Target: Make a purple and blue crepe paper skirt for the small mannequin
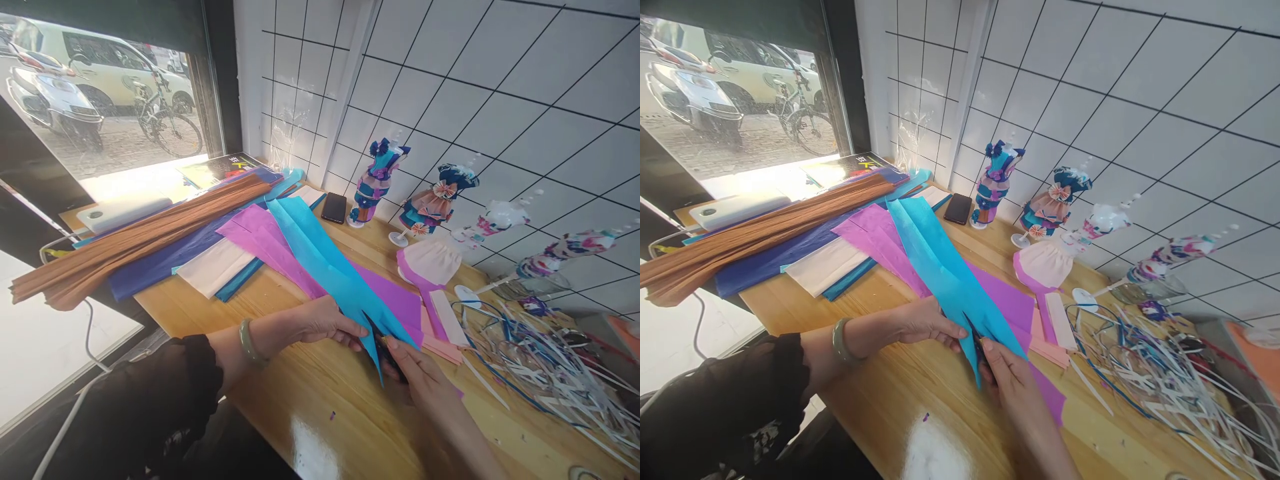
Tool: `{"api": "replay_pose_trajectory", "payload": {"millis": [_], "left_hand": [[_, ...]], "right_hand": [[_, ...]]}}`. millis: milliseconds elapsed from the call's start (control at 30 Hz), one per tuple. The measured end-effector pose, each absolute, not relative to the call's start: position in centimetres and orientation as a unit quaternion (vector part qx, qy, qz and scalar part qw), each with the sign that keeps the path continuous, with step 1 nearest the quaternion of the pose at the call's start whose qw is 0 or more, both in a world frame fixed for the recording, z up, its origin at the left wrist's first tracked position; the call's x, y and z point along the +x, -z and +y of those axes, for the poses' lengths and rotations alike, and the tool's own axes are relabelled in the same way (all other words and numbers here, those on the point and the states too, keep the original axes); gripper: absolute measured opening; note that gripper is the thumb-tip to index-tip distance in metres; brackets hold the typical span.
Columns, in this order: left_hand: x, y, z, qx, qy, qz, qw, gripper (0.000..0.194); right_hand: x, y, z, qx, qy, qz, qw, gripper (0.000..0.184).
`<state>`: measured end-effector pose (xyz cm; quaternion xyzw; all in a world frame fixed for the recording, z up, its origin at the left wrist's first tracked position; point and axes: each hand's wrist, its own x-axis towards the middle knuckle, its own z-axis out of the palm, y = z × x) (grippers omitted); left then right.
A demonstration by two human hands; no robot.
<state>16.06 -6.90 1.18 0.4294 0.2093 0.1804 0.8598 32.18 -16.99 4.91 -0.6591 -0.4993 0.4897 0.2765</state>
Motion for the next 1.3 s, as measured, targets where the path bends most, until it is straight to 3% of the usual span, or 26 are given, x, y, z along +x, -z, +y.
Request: {"api": "replay_pose_trajectory", "payload": {"millis": [1300], "left_hand": [[16.0, -1.2, -6.9, 0.433, -0.182, 0.194, 0.861, 0.043]], "right_hand": [[32.6, -3.1, -17.0, -0.633, -0.503, -0.482, 0.337, 0.049]]}}
